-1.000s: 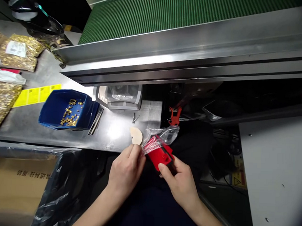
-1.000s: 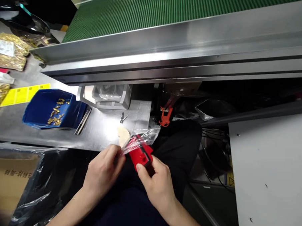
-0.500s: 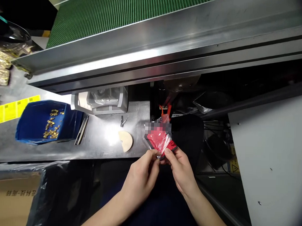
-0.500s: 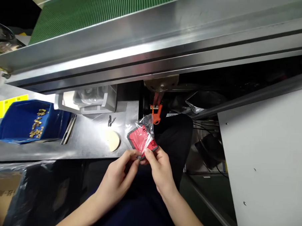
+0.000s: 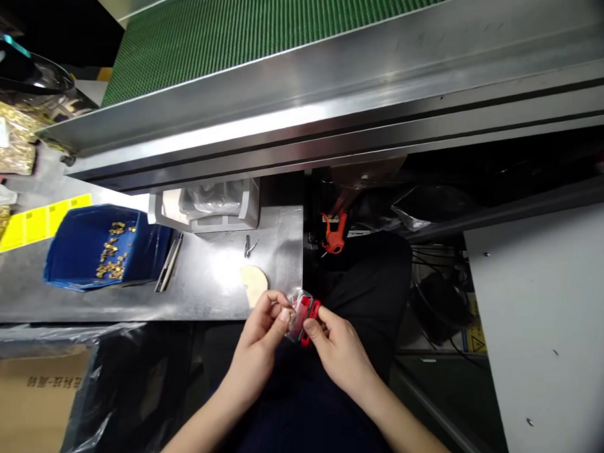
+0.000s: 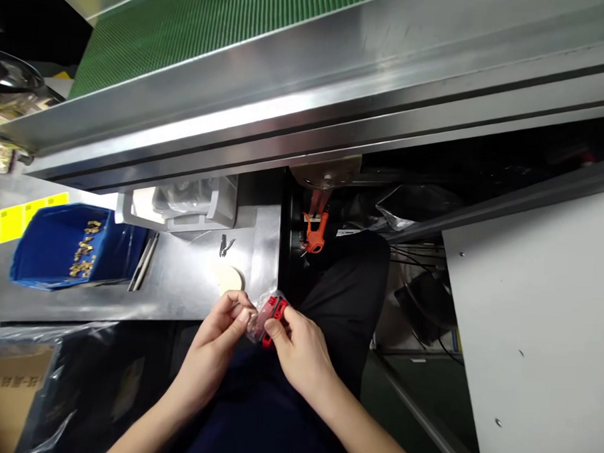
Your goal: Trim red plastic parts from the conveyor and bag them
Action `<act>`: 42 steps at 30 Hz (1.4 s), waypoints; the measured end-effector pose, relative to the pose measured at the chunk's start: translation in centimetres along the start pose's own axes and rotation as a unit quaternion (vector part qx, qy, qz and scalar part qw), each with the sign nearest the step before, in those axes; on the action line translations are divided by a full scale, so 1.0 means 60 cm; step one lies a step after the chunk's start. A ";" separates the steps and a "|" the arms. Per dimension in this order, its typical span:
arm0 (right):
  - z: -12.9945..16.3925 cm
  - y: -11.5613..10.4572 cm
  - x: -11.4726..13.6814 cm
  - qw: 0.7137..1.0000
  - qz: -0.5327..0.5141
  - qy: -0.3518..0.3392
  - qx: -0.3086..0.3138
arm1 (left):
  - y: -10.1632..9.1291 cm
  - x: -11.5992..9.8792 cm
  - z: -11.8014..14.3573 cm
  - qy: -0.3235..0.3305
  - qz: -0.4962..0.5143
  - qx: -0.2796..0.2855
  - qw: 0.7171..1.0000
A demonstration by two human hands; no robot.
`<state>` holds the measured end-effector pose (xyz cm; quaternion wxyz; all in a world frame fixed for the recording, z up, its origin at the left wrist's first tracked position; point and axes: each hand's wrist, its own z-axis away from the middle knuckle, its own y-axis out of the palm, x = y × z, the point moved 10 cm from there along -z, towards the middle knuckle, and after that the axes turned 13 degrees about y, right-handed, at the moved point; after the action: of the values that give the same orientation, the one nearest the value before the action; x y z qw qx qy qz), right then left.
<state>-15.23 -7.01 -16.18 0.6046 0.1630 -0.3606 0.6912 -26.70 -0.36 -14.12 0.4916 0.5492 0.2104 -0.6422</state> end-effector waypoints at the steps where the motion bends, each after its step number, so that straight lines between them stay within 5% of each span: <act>1: 0.001 0.000 0.009 0.999 0.044 -0.022 -0.014 | -0.007 0.012 -0.001 -0.028 0.041 -0.017 0.999; 6: 0.007 0.019 0.036 0.955 0.258 -0.138 -0.046 | -0.046 0.040 -0.004 -0.076 0.092 -0.089 0.989; 11: 0.013 0.018 0.047 0.906 0.338 -0.238 -0.087 | -0.071 0.032 -0.012 -0.045 -0.100 -0.023 0.994; 15: 0.027 0.003 0.064 0.883 0.333 -0.300 -0.140 | -0.100 -0.002 -0.034 0.004 -0.448 0.014 0.894; 17: 0.031 -0.005 0.069 0.880 0.325 -0.312 -0.153 | -0.098 -0.001 -0.045 -0.012 -0.516 0.064 0.854; 21: 0.047 -0.023 0.071 0.884 0.304 -0.321 -0.153 | -0.088 -0.003 -0.045 -0.025 -0.517 0.134 0.845; 26: 0.083 -0.033 0.069 0.885 0.298 -0.327 -0.143 | -0.080 -0.080 -0.012 0.137 -0.482 0.029 0.865; 32: 0.119 -0.037 0.091 0.869 0.259 -0.373 -0.198 | -0.035 -0.152 0.022 0.324 -0.535 -0.020 0.780; 36: 0.127 -0.054 0.103 0.858 0.244 -0.368 -0.263 | -0.044 -0.171 0.010 0.288 -0.504 -0.050 0.813; 42: 0.150 -0.082 0.117 0.850 0.183 -0.390 -0.304 | -0.041 -0.206 0.031 0.343 -0.457 -0.075 0.817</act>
<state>-13.95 -8.19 -3.84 0.2963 0.1585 -0.7823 0.5244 -30.84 4.13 -2.92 0.0775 0.5366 0.6393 -0.5452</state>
